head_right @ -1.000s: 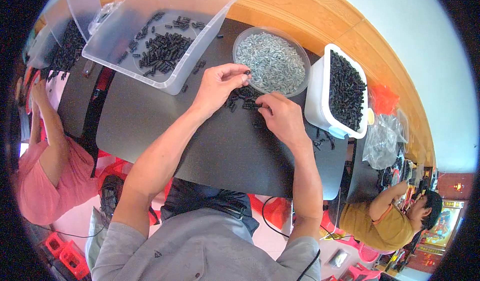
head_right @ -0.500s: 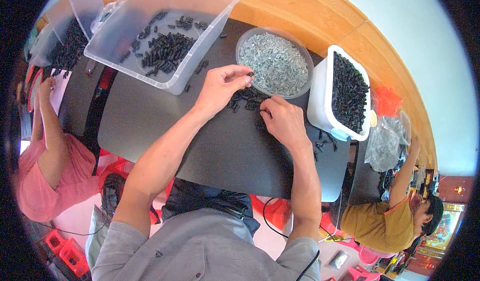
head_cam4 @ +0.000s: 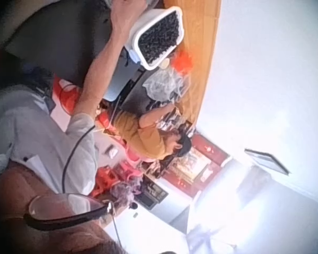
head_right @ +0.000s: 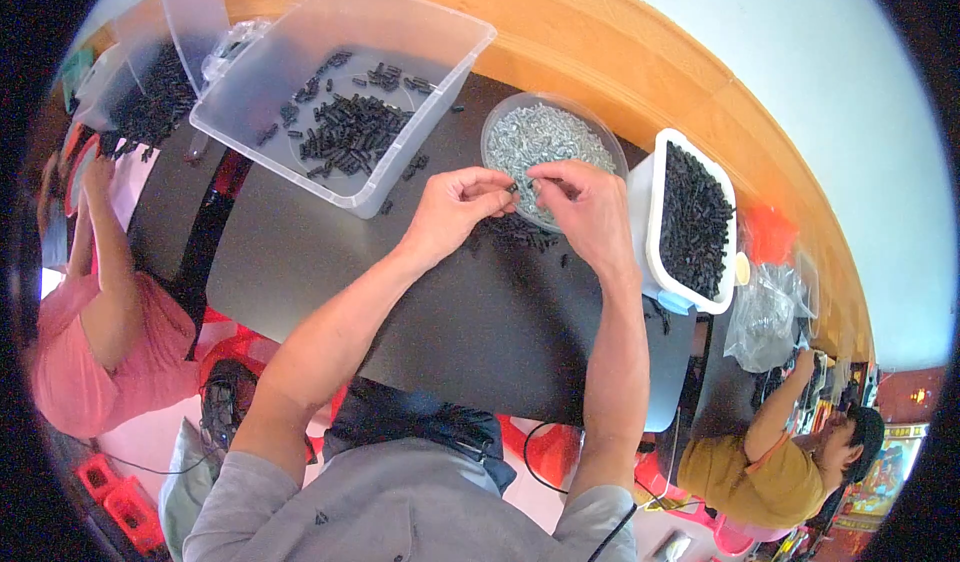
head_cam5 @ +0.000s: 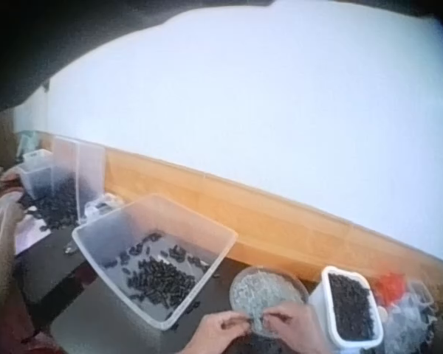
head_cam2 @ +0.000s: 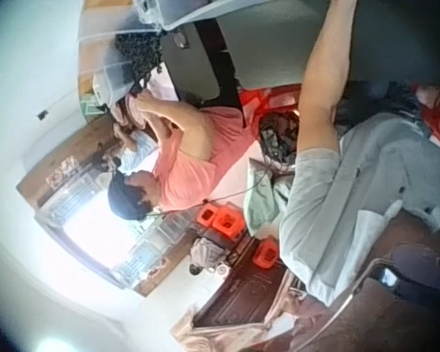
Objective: The person assembles small black cylindrical parts with tiny silver rings by hand.
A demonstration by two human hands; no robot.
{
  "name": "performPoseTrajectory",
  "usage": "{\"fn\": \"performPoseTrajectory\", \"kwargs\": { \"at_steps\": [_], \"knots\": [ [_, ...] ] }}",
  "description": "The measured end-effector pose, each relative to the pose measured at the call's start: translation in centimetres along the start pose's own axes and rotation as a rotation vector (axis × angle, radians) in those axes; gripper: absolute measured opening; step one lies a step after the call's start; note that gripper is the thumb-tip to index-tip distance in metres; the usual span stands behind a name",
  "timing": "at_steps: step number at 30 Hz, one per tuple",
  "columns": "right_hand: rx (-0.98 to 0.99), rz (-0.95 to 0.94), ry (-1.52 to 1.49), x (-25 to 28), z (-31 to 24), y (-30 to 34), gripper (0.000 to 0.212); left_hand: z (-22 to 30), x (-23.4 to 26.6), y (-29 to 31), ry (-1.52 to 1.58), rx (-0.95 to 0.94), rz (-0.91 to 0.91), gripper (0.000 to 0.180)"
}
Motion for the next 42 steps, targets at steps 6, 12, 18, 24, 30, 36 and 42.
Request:
{"fn": "performPoseTrajectory", "kwargs": {
  "at_steps": [6,12,18,24,30,36,42],
  "knots": [
    [-0.031,-0.019,-0.067,-1.3,0.5,-0.9,0.015,-0.1,-0.1,0.1,0.09,0.034,0.02,0.024],
    [-0.059,-0.026,-0.051,-1.5,0.8,-1.2,0.014,0.2,-0.3,0.1,0.118,0.063,0.039,0.024],
    [-0.026,-0.014,-0.054,-1.8,1.1,-1.3,0.013,0.2,-0.2,0.2,0.169,0.075,0.053,0.026],
    [-0.013,-0.017,-0.068,-1.9,0.3,-1.1,0.015,0.3,-0.2,0.5,0.254,0.14,0.051,0.024],
    [0.013,0.01,-0.076,-2.1,0.3,-0.9,0.014,0.8,-0.5,0.8,0.289,0.149,0.055,0.023],
    [-0.006,0.05,-0.099,-2.5,0.0,-0.8,0.014,0.8,-0.7,0.9,0.291,0.076,0.119,0.021],
    [-0.052,0.082,-0.092,-2.6,-0.5,-0.7,0.013,0.3,-0.7,0.7,0.278,-0.007,0.183,0.021]
  ]
}}
Point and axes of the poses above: each hand's wrist, its own y-axis away from the middle knuckle, its own x-axis out of the back of the hand, z = x × y, the point moved 3 cm from there along -y, towards the middle knuckle, and after that the axes turned 1 degree about -x, right-handed, at the moved point
